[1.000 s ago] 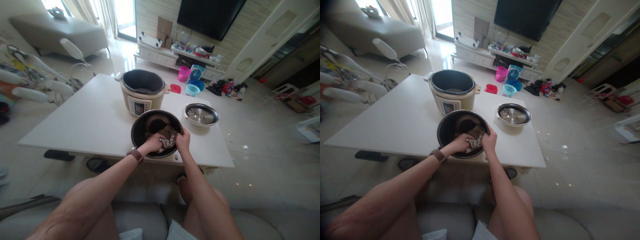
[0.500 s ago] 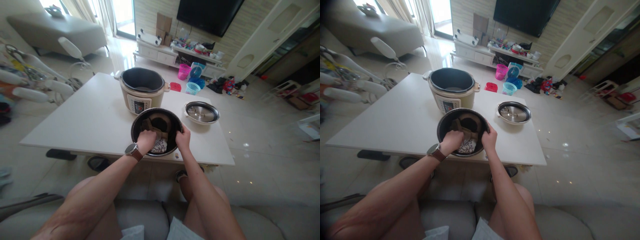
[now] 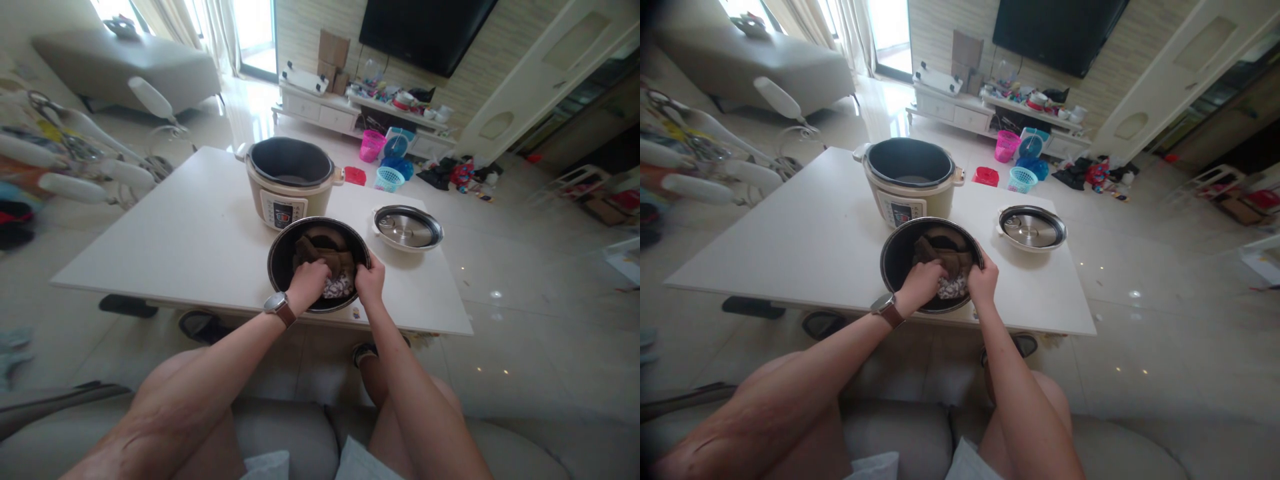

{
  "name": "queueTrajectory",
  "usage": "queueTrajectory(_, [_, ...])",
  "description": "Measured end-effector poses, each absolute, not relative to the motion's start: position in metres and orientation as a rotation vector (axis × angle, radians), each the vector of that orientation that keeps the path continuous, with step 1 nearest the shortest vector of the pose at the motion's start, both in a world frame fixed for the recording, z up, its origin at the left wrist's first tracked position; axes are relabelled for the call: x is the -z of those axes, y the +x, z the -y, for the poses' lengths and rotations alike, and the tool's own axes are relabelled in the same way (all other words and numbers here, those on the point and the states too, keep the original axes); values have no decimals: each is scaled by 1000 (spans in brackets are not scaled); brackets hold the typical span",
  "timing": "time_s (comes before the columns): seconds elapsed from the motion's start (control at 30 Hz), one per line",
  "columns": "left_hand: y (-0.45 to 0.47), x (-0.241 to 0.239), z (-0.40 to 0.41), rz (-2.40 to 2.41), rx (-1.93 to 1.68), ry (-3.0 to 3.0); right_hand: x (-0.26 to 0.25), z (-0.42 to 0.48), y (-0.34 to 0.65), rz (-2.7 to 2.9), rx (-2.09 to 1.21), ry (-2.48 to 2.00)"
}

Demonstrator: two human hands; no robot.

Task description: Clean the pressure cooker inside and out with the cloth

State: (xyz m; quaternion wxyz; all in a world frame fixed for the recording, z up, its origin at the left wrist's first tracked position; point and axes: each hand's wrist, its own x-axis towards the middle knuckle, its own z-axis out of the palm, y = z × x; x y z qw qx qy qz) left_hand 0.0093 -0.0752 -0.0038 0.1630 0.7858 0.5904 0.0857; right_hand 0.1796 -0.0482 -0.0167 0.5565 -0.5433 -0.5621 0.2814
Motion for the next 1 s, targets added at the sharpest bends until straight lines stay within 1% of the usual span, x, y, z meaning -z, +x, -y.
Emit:
queueTrajectory(0.17, [6,-5,69,-1598,-482,2492,16,49,179,1335,-657,-1273])
queueTrajectory(0.23, [3,-7,65,-1609,-511,2505,17,50,178,1346,-654,-1269])
queueTrajectory(0.6, [-7,1,65,-1879,46,2153,21,44,182,1290,-643,-1319])
queueTrajectory(0.7, [-7,8,63,-1762,25,2096,19,45,180,1313,-638,-1316])
queueTrajectory(0.83, [2,16,59,-1576,-129,1963,17,46,179,1331,-624,-1314])
queueTrajectory(0.9, [6,18,60,-1550,-183,1953,18,46,180,1319,-625,-1328])
queueTrajectory(1.0, [7,19,63,-1576,-165,2018,20,45,183,1302,-623,-1355])
